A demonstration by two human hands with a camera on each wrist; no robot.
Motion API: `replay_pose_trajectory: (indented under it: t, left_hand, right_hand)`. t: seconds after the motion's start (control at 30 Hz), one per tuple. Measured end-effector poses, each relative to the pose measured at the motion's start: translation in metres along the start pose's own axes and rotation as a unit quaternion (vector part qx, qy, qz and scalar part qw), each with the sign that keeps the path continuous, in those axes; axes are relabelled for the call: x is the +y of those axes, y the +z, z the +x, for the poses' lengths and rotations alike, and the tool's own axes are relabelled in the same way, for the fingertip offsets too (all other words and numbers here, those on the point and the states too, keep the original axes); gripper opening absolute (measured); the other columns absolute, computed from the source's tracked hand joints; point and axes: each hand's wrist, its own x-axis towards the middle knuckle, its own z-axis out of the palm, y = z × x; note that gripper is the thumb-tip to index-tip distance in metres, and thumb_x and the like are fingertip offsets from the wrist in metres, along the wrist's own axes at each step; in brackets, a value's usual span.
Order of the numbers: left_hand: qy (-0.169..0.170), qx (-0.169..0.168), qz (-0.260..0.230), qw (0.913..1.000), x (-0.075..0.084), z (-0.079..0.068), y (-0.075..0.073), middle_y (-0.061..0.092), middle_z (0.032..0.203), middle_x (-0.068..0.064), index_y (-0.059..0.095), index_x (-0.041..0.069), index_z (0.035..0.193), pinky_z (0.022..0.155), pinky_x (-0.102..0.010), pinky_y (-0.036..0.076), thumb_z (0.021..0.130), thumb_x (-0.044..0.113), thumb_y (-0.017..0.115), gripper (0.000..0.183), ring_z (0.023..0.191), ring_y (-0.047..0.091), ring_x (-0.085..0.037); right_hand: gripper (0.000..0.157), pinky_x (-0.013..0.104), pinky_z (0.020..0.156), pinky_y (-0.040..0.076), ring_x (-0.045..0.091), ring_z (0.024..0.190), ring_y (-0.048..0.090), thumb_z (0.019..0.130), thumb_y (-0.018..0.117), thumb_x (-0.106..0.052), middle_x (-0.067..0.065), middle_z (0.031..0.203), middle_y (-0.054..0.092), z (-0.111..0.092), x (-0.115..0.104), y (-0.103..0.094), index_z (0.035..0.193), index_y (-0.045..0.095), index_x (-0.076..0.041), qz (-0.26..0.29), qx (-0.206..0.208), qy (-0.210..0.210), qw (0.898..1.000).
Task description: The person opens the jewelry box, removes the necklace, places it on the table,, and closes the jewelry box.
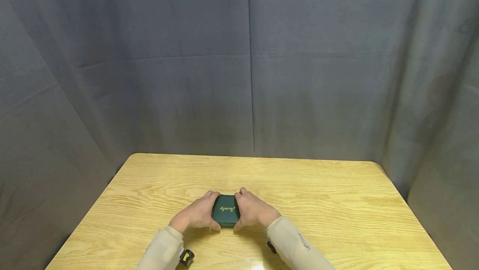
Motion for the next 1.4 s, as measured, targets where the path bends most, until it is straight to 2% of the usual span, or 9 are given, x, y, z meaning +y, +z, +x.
replay_pose_trajectory:
  t: [0.37,0.77,1.03,1.4]
  left_hand:
    - [0.000,0.001,-0.009,1.0000,0.002,0.000,0.004,0.046,0.119,-0.007,0.038,0.002,0.137,0.082,-0.036,0.047,0.063,0.027,0.089,0.094,0.096,0.054,-0.019]
    - [0.000,0.000,0.002,1.0000,0.008,0.001,0.006,0.046,0.120,-0.007,0.038,0.003,0.137,0.083,-0.036,0.047,0.063,0.028,0.089,0.093,0.097,0.054,-0.020]
    - [0.002,-0.010,0.002,0.9999,0.011,0.002,0.008,0.046,0.118,-0.005,0.039,0.005,0.135,0.082,-0.034,0.047,0.063,0.029,0.089,0.092,0.095,0.054,-0.018]
    - [0.007,-0.006,-0.002,1.0000,0.015,0.001,0.009,0.046,0.120,-0.006,0.041,0.005,0.133,0.080,-0.033,0.047,0.063,0.028,0.089,0.088,0.092,0.053,-0.017]
  right_hand:
    - [0.087,0.030,0.079,0.048,0.012,0.086,0.050,0.059,0.090,-0.040,0.002,0.104,0.044,-0.003,0.001,0.000,0.125,0.050,0.000,0.009,-0.007,-0.001,1.000]
    - [0.085,0.030,0.079,0.048,0.012,0.086,0.049,0.060,0.090,-0.037,0.002,0.104,0.044,-0.009,0.003,-0.003,0.125,0.050,0.000,0.010,-0.010,0.003,1.000]
    - [0.085,0.032,0.077,0.047,0.013,0.085,0.049,0.061,0.089,-0.039,0.002,0.104,0.043,-0.012,0.006,-0.003,0.127,0.049,-0.001,0.011,-0.021,0.008,1.000]
    - [0.085,0.032,0.076,0.048,0.015,0.084,0.049,0.061,0.089,-0.036,0.004,0.103,0.044,-0.018,0.006,-0.004,0.125,0.049,0.002,0.016,-0.013,-0.007,1.000]
